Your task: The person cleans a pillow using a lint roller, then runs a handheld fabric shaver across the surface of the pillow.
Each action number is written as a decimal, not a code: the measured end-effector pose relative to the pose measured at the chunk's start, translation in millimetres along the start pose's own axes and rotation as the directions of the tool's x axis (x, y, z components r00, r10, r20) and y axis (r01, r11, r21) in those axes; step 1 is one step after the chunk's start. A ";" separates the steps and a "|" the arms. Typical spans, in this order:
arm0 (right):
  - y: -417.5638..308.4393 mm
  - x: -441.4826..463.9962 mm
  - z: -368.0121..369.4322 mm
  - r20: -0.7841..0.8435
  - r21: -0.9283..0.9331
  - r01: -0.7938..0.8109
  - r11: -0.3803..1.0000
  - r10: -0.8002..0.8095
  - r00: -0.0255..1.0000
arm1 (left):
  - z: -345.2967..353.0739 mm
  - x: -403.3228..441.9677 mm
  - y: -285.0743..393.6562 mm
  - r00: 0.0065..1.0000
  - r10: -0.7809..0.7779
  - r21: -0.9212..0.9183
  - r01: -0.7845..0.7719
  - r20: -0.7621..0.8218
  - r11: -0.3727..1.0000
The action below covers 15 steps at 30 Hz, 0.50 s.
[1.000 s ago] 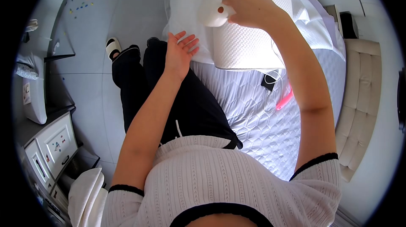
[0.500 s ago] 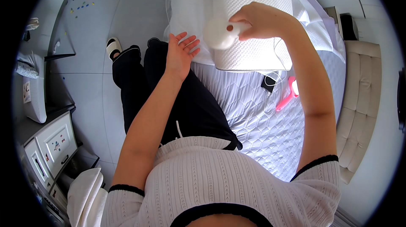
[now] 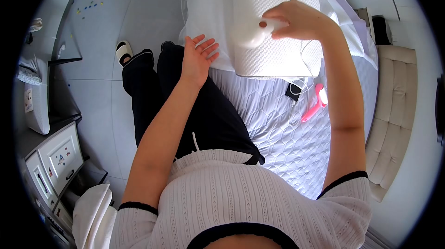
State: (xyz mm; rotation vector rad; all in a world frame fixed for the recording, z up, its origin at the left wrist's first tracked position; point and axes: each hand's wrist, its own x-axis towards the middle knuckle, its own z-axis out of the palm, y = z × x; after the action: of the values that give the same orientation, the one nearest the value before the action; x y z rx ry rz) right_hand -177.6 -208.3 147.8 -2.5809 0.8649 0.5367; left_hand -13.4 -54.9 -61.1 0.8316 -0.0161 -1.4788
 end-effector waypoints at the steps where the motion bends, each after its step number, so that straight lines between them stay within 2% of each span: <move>1: 2.3 -0.1 -1.8 -0.100 -0.027 -0.018 0.999 0.015 0.995 | -1.1 0.5 -0.6 1.000 0.000 0.002 0.000 0.007 1.000; 2: 4.1 -0.7 -3.6 -0.200 -0.051 -0.039 0.998 0.028 0.979 | -1.9 1.1 -1.1 1.000 -0.002 0.005 0.002 0.006 1.000; 3: -4.5 0.1 -9.6 -0.101 -0.055 -0.168 0.984 0.162 0.982 | -1.9 1.6 -1.2 1.000 -0.003 0.006 0.003 0.006 1.000; 4: -5.7 -0.1 -6.5 -0.103 -0.054 -0.169 0.984 0.163 0.981 | -1.7 2.0 -1.0 1.000 -0.003 0.007 0.003 0.006 1.000; 6: -4.4 0.9 6.6 -0.146 -0.295 -0.025 0.955 -0.019 0.989 | -1.8 1.8 -0.8 1.000 -0.001 0.007 0.001 0.005 1.000; 8: -13.2 -2.2 20.4 -0.070 -0.252 0.063 0.966 -0.083 0.994 | -1.1 1.3 -0.8 1.000 0.000 0.005 0.000 0.004 1.000; 10: -27.6 0.7 19.7 0.188 -0.205 0.012 0.979 0.027 0.982 | 0.3 1.3 -0.7 1.000 -0.001 0.007 0.002 -0.008 1.000; 11: -29.8 0.1 18.1 0.198 -0.220 0.017 0.975 0.027 0.980 | 0.3 1.7 -0.7 1.000 -0.001 0.007 0.001 -0.008 1.000; 12: -25.1 1.2 17.7 0.198 -0.219 0.019 0.976 0.026 0.980 | 0.1 1.4 -0.7 1.000 0.000 0.008 0.000 -0.004 1.000; 14: -9.6 4.5 16.3 -0.066 -0.211 0.070 0.975 -0.086 0.994 | -1.0 0.2 -1.1 1.000 -0.003 0.011 0.003 -0.002 1.000; 15: -12.7 6.3 8.1 -0.082 -0.174 -0.071 0.982 0.058 0.995 | -1.5 0.7 -1.1 1.000 -0.005 0.011 0.005 -0.003 1.000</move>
State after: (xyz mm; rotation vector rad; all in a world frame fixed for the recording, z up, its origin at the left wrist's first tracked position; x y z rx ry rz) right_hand -166.9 -198.3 140.7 -2.7575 0.9698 0.5595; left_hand -13.6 -54.6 -63.1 0.8431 -0.0197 -1.4830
